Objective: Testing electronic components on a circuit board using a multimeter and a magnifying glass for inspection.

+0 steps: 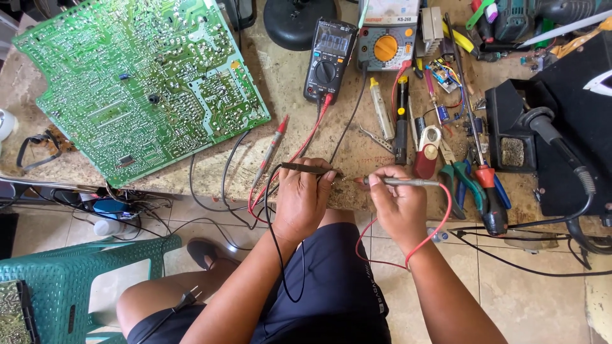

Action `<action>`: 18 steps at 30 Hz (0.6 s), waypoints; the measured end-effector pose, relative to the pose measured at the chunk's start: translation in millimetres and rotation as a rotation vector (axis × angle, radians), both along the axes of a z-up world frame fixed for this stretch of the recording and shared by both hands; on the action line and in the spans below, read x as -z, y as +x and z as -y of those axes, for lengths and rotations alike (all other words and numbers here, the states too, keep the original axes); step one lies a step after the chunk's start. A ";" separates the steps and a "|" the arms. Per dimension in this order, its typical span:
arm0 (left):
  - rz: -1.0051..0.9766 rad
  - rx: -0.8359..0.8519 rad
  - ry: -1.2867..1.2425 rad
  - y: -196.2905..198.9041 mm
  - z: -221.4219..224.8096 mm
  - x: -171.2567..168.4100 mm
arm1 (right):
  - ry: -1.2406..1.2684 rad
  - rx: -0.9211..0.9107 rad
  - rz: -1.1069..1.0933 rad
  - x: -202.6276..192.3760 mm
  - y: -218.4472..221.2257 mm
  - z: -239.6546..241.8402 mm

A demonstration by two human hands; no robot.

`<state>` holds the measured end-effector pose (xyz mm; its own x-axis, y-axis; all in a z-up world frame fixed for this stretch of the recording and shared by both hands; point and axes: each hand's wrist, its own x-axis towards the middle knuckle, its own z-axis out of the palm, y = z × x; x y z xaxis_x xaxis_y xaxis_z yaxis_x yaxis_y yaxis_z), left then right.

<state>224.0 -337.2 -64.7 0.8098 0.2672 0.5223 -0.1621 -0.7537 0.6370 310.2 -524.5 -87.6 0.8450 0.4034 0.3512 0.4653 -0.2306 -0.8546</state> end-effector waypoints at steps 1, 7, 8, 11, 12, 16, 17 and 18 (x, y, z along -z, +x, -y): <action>-0.006 -0.004 0.001 -0.3 -0.1 0.1 | -0.017 -0.001 0.029 1.5 -0.5 -0.2; -0.016 -0.013 0.009 0.8 1.0 7.1 | -0.031 -0.002 0.062 -1.1 -0.2 -0.3; -0.015 -0.013 0.009 0.8 1.4 7.4 | -0.030 -0.002 0.062 -1.3 -0.7 -0.7; -0.022 -0.011 0.006 0.9 2.0 7.3 | -0.041 0.006 0.064 -1.6 -1.7 -1.1; -0.024 -0.012 0.015 1.0 1.5 6.6 | -0.040 0.007 0.061 -1.3 -1.3 -1.1; -0.019 -0.012 0.016 1.5 2.0 8.6 | -0.021 0.010 0.049 -5.4 -1.7 -3.3; -0.015 -0.010 0.017 1.3 1.6 7.6 | -0.020 0.012 0.054 -4.4 -1.5 -4.4; -0.028 -0.013 0.018 1.2 1.7 6.7 | -0.028 0.017 0.067 -3.3 -1.5 -4.9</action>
